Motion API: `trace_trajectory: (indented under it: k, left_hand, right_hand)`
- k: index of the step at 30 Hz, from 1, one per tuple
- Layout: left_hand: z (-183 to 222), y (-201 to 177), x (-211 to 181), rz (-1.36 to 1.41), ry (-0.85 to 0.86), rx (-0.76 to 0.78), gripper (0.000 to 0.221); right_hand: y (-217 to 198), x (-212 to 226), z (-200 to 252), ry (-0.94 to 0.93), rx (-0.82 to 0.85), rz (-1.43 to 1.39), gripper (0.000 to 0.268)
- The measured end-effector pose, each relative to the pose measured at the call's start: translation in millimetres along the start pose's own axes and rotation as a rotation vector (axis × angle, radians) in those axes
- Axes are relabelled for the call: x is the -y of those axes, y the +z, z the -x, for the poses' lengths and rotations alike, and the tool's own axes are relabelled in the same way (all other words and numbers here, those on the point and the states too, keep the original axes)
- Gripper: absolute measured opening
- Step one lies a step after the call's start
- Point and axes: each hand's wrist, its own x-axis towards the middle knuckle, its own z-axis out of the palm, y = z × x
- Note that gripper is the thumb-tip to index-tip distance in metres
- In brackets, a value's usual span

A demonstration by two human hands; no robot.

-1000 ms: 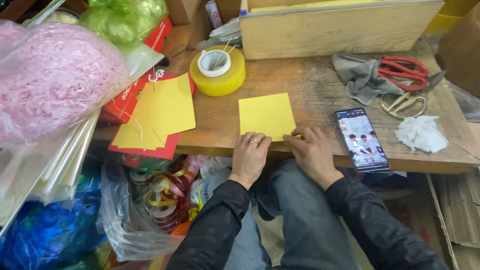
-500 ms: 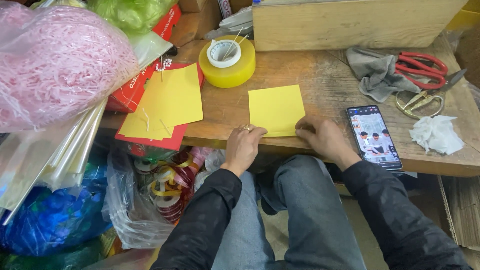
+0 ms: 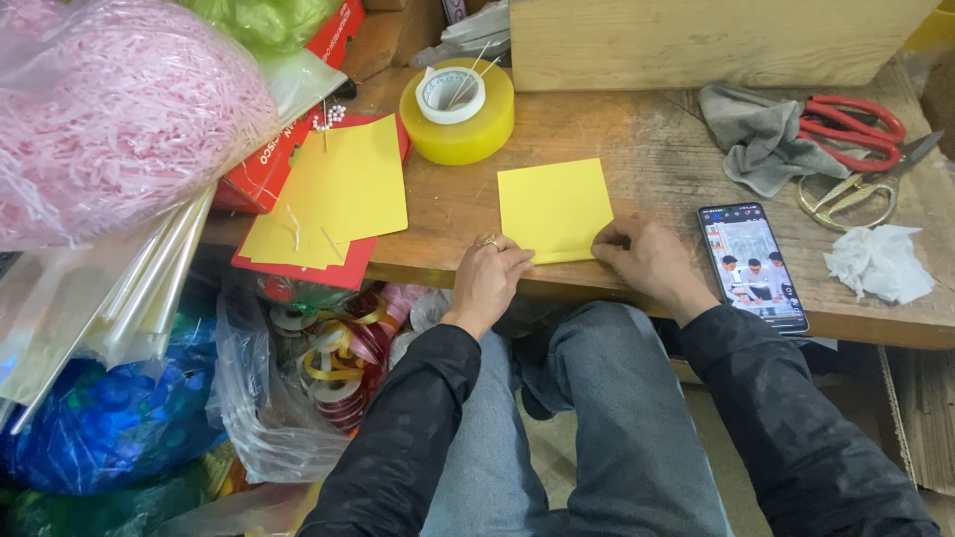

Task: Folding small yellow paper strips into specific shapes at a cluttered workbench.

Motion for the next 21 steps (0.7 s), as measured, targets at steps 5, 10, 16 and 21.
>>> trace_trajectory:
  k: [5, 10, 16, 21]
  left_hand:
    - [-4.4, 3.9, -2.1, 0.038, -0.064, 0.003, 0.014]
    - [-5.1, 6.1, 0.8, 0.017, -0.084, 0.007, 0.013]
    - [-7.9, -2.8, -8.2, 0.059, -0.151, 0.036, 0.012]
    - [-11.0, -3.3, -8.0, 0.066, -0.171, 0.056, 0.012]
  right_hand:
    - [10.7, -11.7, -3.4, -0.021, -0.018, 0.112, 0.023]
    - [26.8, -14.3, 5.6, -0.094, -0.127, 0.169, 0.020]
    - [51.2, -5.2, 31.8, -0.470, -0.421, 0.421, 0.020]
    - [60.4, 15.1, 48.0, -0.451, -0.378, 0.582, 0.038]
